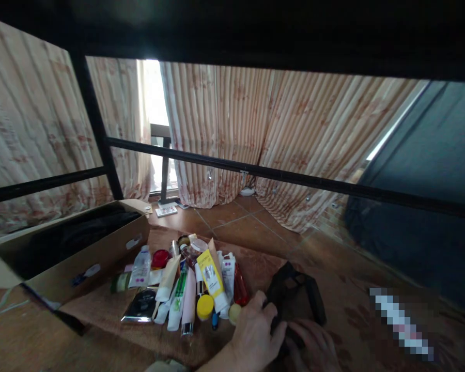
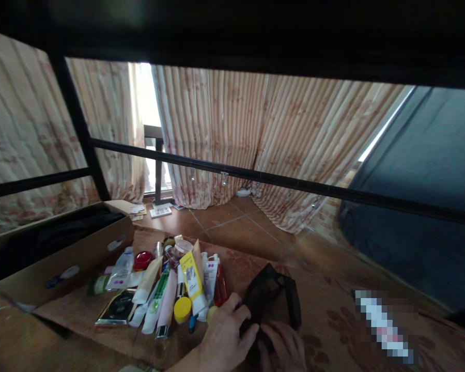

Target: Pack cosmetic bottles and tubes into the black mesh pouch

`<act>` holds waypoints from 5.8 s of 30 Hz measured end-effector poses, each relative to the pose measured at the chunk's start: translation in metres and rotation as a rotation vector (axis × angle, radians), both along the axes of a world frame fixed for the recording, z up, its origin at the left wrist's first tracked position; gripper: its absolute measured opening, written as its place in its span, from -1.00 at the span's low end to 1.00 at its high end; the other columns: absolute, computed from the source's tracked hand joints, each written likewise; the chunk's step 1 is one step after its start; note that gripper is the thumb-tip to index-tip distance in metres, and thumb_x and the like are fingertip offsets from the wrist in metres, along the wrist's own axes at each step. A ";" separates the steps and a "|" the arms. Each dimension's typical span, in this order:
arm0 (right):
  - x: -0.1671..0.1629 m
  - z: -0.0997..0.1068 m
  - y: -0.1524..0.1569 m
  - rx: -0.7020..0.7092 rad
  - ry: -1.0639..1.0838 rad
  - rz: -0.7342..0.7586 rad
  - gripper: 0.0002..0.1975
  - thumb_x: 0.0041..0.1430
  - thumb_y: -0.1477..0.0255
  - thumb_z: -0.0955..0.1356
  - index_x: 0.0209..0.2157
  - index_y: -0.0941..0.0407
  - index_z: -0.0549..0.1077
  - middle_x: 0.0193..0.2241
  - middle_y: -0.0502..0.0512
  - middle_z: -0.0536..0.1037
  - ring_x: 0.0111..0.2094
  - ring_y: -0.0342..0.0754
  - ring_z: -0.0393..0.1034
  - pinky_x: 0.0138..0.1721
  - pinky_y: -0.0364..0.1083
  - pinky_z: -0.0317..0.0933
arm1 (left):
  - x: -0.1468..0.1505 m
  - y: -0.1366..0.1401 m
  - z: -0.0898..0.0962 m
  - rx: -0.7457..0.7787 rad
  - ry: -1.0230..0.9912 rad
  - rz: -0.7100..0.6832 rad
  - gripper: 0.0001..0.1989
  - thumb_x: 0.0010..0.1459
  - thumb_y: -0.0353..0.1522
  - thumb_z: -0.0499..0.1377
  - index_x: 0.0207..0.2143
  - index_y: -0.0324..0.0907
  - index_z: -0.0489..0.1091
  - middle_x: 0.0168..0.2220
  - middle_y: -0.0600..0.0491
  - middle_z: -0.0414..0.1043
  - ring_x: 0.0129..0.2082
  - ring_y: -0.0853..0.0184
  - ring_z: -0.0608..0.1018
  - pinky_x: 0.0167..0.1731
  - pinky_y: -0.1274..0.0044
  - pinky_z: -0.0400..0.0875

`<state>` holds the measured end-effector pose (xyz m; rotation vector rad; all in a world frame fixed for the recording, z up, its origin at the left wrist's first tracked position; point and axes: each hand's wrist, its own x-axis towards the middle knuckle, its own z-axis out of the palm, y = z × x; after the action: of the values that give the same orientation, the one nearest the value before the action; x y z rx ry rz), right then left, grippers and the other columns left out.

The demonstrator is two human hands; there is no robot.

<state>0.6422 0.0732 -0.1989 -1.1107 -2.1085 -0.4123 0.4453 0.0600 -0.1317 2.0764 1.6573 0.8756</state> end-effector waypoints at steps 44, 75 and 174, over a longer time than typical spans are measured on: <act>-0.035 0.034 0.073 -0.399 0.856 -0.177 -0.74 0.14 0.29 0.32 -0.16 0.05 0.51 0.12 0.20 0.26 0.14 0.10 0.19 0.06 0.13 0.19 | 0.004 0.082 -0.017 0.252 -0.357 0.085 -0.81 0.26 -0.33 0.07 -0.17 -0.14 0.45 -0.18 -0.02 0.35 -0.12 0.31 0.44 -0.11 0.45 0.36; 0.020 0.032 0.103 -0.658 0.981 -0.125 -0.75 -0.05 0.34 0.38 -0.28 0.08 0.56 0.01 0.15 0.45 -0.14 0.01 0.43 -0.27 -0.06 0.32 | -0.019 0.099 -0.020 0.046 -0.794 -0.009 -0.53 -0.20 -0.62 0.02 -0.23 -0.14 0.49 0.00 0.00 0.41 0.08 0.23 0.41 0.13 0.30 0.19; -0.011 0.037 0.093 -0.507 0.770 0.049 -0.77 0.12 0.24 0.35 -0.21 -0.01 0.54 0.09 0.11 0.35 0.13 0.08 0.23 0.08 0.09 0.18 | -0.020 0.086 -0.013 0.084 -0.429 0.024 -0.60 0.17 -0.28 0.12 0.07 -0.13 0.37 -0.59 0.17 0.25 -0.62 0.47 0.26 -0.57 0.61 0.15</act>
<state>0.6316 0.1662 -0.1614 -1.2265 -1.5548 0.5387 0.4254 0.1460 -0.1450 1.7587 1.4353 1.3108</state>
